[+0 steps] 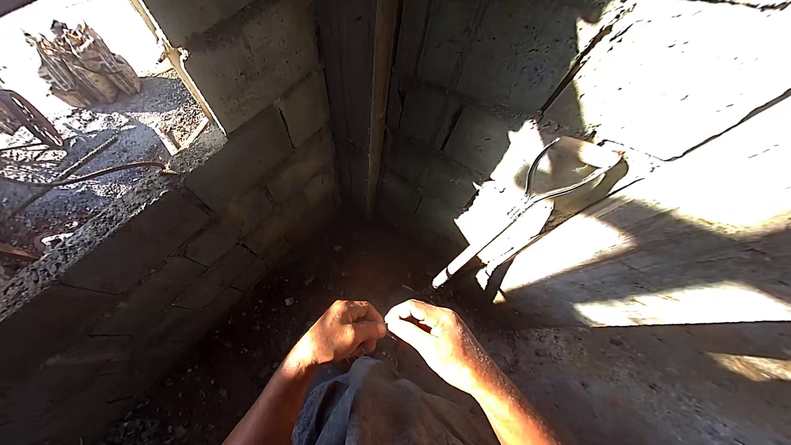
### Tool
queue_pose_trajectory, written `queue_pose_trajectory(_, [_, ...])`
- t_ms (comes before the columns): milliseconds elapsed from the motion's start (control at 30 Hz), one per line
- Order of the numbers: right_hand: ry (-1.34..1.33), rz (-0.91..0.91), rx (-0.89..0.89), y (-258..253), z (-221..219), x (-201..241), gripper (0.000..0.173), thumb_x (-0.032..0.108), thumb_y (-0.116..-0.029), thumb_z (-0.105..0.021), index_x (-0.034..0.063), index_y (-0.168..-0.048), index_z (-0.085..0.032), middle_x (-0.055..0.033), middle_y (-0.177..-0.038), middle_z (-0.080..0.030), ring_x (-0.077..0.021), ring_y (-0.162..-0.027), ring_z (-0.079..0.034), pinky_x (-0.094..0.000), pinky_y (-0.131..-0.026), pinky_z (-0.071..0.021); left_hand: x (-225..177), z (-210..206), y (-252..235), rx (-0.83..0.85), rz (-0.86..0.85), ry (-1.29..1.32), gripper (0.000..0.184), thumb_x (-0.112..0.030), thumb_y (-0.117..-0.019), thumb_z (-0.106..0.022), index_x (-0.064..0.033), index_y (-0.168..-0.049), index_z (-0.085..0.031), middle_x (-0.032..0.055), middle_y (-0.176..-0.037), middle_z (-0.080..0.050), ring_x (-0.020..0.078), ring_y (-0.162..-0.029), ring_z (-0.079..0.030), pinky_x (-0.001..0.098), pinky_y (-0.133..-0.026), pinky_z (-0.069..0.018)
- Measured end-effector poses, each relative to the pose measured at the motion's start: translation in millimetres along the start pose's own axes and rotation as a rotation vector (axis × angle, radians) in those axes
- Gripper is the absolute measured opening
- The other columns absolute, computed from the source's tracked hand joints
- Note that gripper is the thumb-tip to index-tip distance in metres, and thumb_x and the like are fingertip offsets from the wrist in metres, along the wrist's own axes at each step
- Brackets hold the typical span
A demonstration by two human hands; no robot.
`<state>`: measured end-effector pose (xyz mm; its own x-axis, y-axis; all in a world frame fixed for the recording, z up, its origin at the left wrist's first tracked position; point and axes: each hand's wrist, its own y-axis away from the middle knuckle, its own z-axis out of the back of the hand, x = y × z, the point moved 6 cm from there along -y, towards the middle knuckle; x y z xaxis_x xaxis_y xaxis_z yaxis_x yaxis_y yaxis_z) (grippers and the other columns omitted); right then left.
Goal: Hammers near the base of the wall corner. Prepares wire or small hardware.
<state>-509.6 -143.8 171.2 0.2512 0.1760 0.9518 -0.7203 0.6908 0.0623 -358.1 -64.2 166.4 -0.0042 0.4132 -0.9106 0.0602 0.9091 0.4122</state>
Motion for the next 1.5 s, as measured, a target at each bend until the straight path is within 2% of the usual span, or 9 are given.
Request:
queue_pose_trajectory(100, [-0.094, 0.089, -0.012, 0.9, 0.8, 4.4, 0.012, 0.019, -0.0989, -0.065, 0.0181, -0.101, -0.077, 0.0042, -0.096, -0.074, -0.0096, -0.08, -0.07, -0.0249, -0.07, -0.0608, 5.3, -4.0, -0.3, 0.054, 0.065, 0.266, 0.015, -0.012, -0.0998, -0.06, -0.0045, -0.088, -0.066, 0.0003, -0.062, -0.058, 0.0024, -0.049, -0.048, 0.0162, -0.046, -0.0381])
queue_pose_trajectory(300, [-0.13, 0.36, 0.025, 3.1, 4.8, 16.0, 0.015, 0.011, -0.0998, -0.062, 0.0111, -0.102, -0.077, -0.0014, -0.104, -0.07, -0.0133, -0.089, -0.07, -0.0273, -0.075, -0.0637, 14.0, -19.7, 0.5, 0.214, 0.187, 0.704, 0.013, -0.01, -0.0967, -0.057, -0.0094, -0.089, -0.067, -0.0005, -0.063, -0.059, 0.0035, -0.047, -0.053, 0.0173, -0.045, -0.0455])
queue_pose_trajectory(400, [-0.103, 0.414, 0.067, 4.0, 9.9, 19.4, 0.016, 0.013, -0.0997, -0.061, 0.0095, -0.101, -0.076, -0.0005, -0.105, -0.069, -0.0124, -0.097, -0.068, -0.0267, -0.083, -0.0614, 15.6, -27.3, 1.8, 0.276, 0.212, 0.843, 0.012, -0.01, -0.0959, -0.057, -0.0088, -0.091, -0.068, -0.0011, -0.064, -0.057, 0.0045, -0.048, -0.053, 0.0181, -0.045, -0.0462])
queue_pose_trajectory(533, [-0.129, 0.445, 0.047, 6.0, 15.1, 19.4, 0.012, 0.013, -0.0969, -0.066, 0.0092, -0.098, -0.077, -0.0012, -0.105, -0.07, -0.013, -0.095, -0.069, -0.0269, -0.082, -0.062, 12.4, -35.7, 4.0, 0.311, 0.198, 0.925, 0.013, -0.01, -0.0965, -0.056, -0.0095, -0.091, -0.067, -0.0018, -0.064, -0.056, 0.0047, -0.049, -0.053, 0.0182, -0.046, -0.0465])
queue_pose_trajectory(733, [-0.152, 0.399, -0.089, 9.9, 17.7, 18.1, 0.01, 0.016, -0.096, -0.069, 0.0114, -0.095, -0.078, -0.0005, -0.105, -0.071, -0.0127, -0.095, -0.069, -0.0247, -0.079, -0.0615, 1.7, -34.9, 5.5, 0.058, 0.133, 0.774, 0.015, -0.006, -0.1006, -0.056, -0.0053, -0.091, -0.067, 0.0049, -0.069, -0.064, 0.0061, -0.051, -0.056, 0.0189, -0.049, -0.0486])
queue_pose_trajectory(933, [-0.112, 0.414, -0.24, 15.1, 16.7, 15.7, 0.008, 0.016, -0.0959, -0.069, 0.0117, -0.095, -0.076, -0.0008, -0.104, -0.072, -0.0137, -0.097, -0.07, -0.0266, -0.081, -0.0622, -2.9, -34.6, 7.1, -0.143, 0.037, 0.647, 0.012, -0.001, -0.0989, -0.06, -0.0004, -0.093, -0.071, 0.0102, -0.08, -0.069, 0.0103, -0.064, -0.063, 0.0229, -0.062, -0.0551])
queue_pose_trajectory(1133, [-0.084, 0.386, -0.289, 16.7, 20.7, 10.0, 0.007, 0.015, -0.0948, -0.069, 0.0119, -0.094, -0.075, -0.0016, -0.106, -0.073, -0.014, -0.097, -0.071, -0.0266, -0.08, -0.0624, -6.4, -38.8, 7.5, -0.268, -0.042, 0.555, 0.01, 0.002, -0.0962, -0.063, 0.0023, -0.096, -0.073, 0.0122, -0.082, -0.069, 0.0141, -0.07, -0.066, 0.0281, -0.071, -0.0584])
queue_pose_trajectory(1300, [-0.154, 0.312, -0.266, 16.4, 24.9, 5.4, 0.006, 0.016, -0.0927, -0.072, 0.0123, -0.091, -0.076, -0.0011, -0.101, -0.073, -0.0124, -0.088, -0.07, -0.0232, -0.07, -0.0605, -9.2, -36.6, 6.2, -0.329, -0.163, 0.422, 0.014, 0.001, -0.0925, -0.07, 0.0019, -0.106, -0.071, 0.0148, -0.084, -0.071, 0.0165, -0.07, -0.068, 0.0298, -0.07, -0.0596])
queue_pose_trajectory(1500, [-0.265, 0.235, -0.189, 14.2, 25.0, -0.8, 0.003, 0.015, -0.0898, -0.073, 0.0123, -0.09, -0.074, -0.0031, -0.095, -0.072, -0.0131, -0.08, -0.068, -0.0235, -0.065, -0.0589, -15.4, -30.9, 8.8, -0.37, -0.241, 0.175, 0.041, -0.003, -0.0898, -0.074, -0.0069, -0.129, -0.064, 0.0127, -0.089, -0.073, 0.0211, -0.074, -0.072, 0.0337, -0.071, -0.0626])
